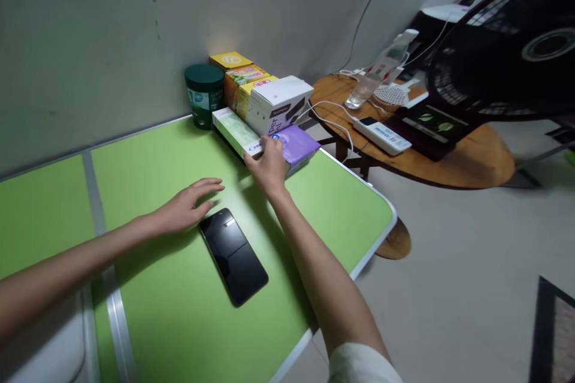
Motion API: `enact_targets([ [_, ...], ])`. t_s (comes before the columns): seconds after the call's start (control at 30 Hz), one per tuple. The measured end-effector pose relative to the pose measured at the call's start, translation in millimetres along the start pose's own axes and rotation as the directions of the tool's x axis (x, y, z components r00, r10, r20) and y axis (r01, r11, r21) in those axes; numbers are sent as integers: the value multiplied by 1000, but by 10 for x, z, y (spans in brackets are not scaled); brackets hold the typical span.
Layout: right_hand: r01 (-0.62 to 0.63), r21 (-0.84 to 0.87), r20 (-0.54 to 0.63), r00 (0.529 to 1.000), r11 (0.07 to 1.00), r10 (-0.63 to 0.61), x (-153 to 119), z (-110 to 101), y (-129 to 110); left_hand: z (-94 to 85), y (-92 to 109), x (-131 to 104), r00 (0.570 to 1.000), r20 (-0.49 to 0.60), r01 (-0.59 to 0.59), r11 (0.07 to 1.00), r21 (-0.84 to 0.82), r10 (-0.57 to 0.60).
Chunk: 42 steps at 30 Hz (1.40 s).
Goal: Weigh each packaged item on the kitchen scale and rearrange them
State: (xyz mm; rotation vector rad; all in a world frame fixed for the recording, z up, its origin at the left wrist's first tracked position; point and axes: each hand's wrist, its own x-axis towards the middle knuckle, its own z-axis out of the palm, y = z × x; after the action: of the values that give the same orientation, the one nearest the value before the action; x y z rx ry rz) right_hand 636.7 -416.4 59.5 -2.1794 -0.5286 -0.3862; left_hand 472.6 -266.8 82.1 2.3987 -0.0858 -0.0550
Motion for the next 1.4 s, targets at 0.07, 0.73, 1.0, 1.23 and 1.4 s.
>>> enact_targets([
  [0.07, 35, 1, -16, 999, 999, -35, -93, -126, -64, -52, 26, -92, 1000, -5, -7, 999, 32, 7],
  [0.73, 156, 639, 595, 521, 753, -612, -1512, -315, -1600, -961, -133, -3135, 844, -161, 536, 821, 197, -512],
  [1.0, 182, 602, 697, 354, 777, -623, -1688, 71, -1808, -614, -405, -3516, 783, -168, 614, 787, 55, -599],
  [1.23, 136, 462, 801, 359, 876, -478, -1663, -33, -1539, -621, -438, -3654, 815, -221, 551, 835, 8, -536],
  [1.4, 28, 449, 820, 385, 893, -424, -1674, -38, -1507, -669, -413, -3901, 847, -241, 509, 854, 107, -475],
])
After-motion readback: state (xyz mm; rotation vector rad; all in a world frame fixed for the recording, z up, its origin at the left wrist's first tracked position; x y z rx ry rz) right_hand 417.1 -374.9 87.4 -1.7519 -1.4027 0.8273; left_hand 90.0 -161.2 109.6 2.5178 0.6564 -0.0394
